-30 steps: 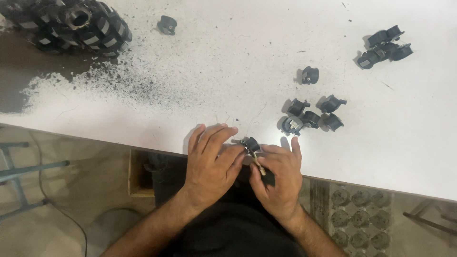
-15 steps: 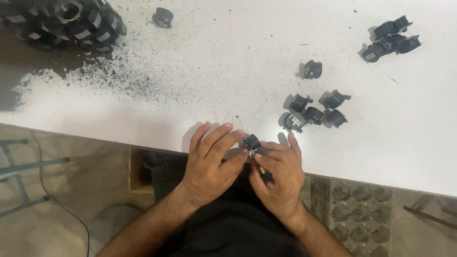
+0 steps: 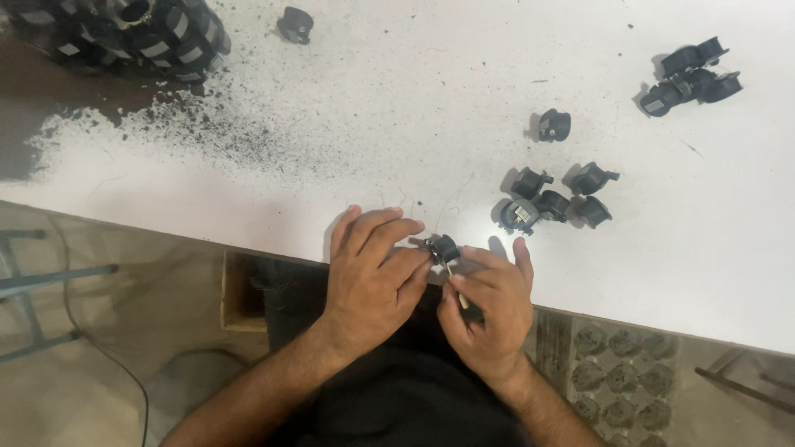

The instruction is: The person sits at a white workbench assembling small black plastic components, fitting parts together by hand with the help of a small handheld tool. Completed assemblies are set aside in a growing pile while new loose parts are picked up one at a time and worked on.

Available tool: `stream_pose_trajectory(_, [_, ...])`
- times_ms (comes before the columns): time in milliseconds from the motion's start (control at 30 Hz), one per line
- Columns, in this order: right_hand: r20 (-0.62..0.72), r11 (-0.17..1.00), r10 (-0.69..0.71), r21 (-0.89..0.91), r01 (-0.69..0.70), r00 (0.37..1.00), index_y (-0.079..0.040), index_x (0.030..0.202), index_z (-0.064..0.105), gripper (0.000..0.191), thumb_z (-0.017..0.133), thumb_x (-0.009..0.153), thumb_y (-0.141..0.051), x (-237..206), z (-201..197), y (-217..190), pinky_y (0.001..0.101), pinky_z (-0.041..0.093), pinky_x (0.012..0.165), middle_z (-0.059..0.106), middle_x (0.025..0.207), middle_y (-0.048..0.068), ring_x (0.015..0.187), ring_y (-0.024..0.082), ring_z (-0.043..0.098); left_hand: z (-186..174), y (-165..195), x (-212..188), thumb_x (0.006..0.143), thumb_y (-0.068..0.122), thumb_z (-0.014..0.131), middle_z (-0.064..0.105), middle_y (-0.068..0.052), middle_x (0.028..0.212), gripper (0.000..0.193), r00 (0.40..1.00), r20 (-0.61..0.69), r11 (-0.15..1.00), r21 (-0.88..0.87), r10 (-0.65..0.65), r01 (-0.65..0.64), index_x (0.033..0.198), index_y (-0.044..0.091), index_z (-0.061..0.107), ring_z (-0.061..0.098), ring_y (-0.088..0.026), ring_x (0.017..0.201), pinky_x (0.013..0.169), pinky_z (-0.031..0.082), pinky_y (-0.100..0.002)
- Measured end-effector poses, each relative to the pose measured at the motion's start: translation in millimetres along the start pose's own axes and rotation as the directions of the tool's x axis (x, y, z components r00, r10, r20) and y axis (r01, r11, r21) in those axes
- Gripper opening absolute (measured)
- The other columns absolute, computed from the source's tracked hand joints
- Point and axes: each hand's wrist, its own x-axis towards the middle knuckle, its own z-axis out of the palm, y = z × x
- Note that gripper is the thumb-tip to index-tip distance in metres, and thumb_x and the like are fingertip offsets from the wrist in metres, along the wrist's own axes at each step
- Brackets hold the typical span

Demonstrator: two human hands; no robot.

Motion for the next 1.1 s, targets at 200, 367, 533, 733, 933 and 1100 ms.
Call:
stream_pose_trajectory(200, [0.065, 0.995, -0.09, 0.038, 0.088, 0.994, -0.007, 0.106, 0.056, 0.036, 0.077, 0.081, 0.008, -5.7, 0.1, 5.6, 0.0604, 0.032, 0.125, 0.063, 0.093, 0.005, 0.116, 0.029, 0.071, -1.1, -1.5, -1.9, 0.091, 0.017, 0.075, 0.07, 0.0, 0.121, 0.01, 1.0, 0.0, 0.999, -0.052, 0.0, 0.0, 0.1, 0.013, 0.072, 0.056, -0.023, 0.128, 0.122, 0.026, -0.059])
stream_pose_trajectory(367, [0.026, 0.997, -0.082, 0.003, 0.082, 0.996, -0.007, 0.102, 0.058, 0.035, 0.077, 0.08, 0.011, -5.6, 4.3, 3.3, 0.0589, 0.031, 0.126, 0.063, 0.092, 0.006, 0.111, 0.028, 0.072, -1.7, -3.5, -2.4, 0.091, 0.018, 0.074, 0.069, 0.0, 0.119, 0.013, 1.0, 0.021, 0.997, -0.076, 0.003, -0.001, 0.103, 0.014, 0.074, 0.056, -0.022, 0.127, 0.122, 0.024, -0.061])
stream_pose_trajectory(533, [0.038, 0.999, -0.045, 0.004, 0.045, 0.998, -0.006, 0.101, 0.06, 0.031, 0.076, 0.081, 0.011, -4.1, 3.9, 0.0, 0.0579, 0.031, 0.127, 0.065, 0.093, 0.006, 0.111, 0.027, 0.073, -3.5, -3.7, -2.2, 0.09, 0.016, 0.073, 0.07, 0.0, 0.119, 0.011, 1.0, 0.013, 0.996, -0.086, 0.006, -0.005, 0.1, 0.014, 0.074, 0.056, -0.022, 0.127, 0.122, 0.023, -0.06])
stream_pose_trajectory(733, [0.027, 0.999, -0.034, 0.01, 0.034, 0.999, -0.005, 0.101, 0.06, 0.03, 0.076, 0.082, 0.011, -2.6, 4.3, -2.1, 0.0572, 0.031, 0.128, 0.067, 0.096, 0.007, 0.11, 0.027, 0.074, -4.1, -4.0, -1.5, 0.09, 0.017, 0.073, 0.069, 0.0, 0.119, 0.011, 1.0, 0.014, 0.996, -0.087, 0.004, -0.002, 0.1, 0.012, 0.074, 0.056, -0.022, 0.128, 0.122, 0.023, -0.059])
stream_pose_trajectory(933, [0.063, 0.997, -0.042, -0.059, 0.045, 0.997, -0.005, 0.102, 0.061, 0.03, 0.076, 0.081, 0.01, 0.8, 5.2, -3.5, 0.0571, 0.03, 0.127, 0.068, 0.099, 0.009, 0.111, 0.026, 0.072, -3.2, -6.1, -4.0, 0.092, 0.018, 0.072, 0.069, -0.001, 0.119, 0.012, 1.0, 0.017, 0.997, -0.078, 0.007, -0.006, 0.101, 0.013, 0.073, 0.056, -0.021, 0.127, 0.123, 0.023, -0.058])
stream_pose_trajectory(1100, [0.068, 0.999, -0.04, -0.018, 0.042, 0.997, -0.005, 0.106, 0.061, 0.031, 0.074, 0.083, 0.011, 2.2, 1.8, -3.6, 0.0574, 0.031, 0.128, 0.068, 0.101, 0.008, 0.114, 0.027, 0.071, -3.4, -6.7, -5.3, 0.092, 0.018, 0.072, 0.07, -0.001, 0.119, 0.017, 1.0, 0.006, 0.998, -0.068, 0.007, -0.007, 0.107, 0.011, 0.072, 0.056, -0.022, 0.13, 0.124, 0.023, -0.057])
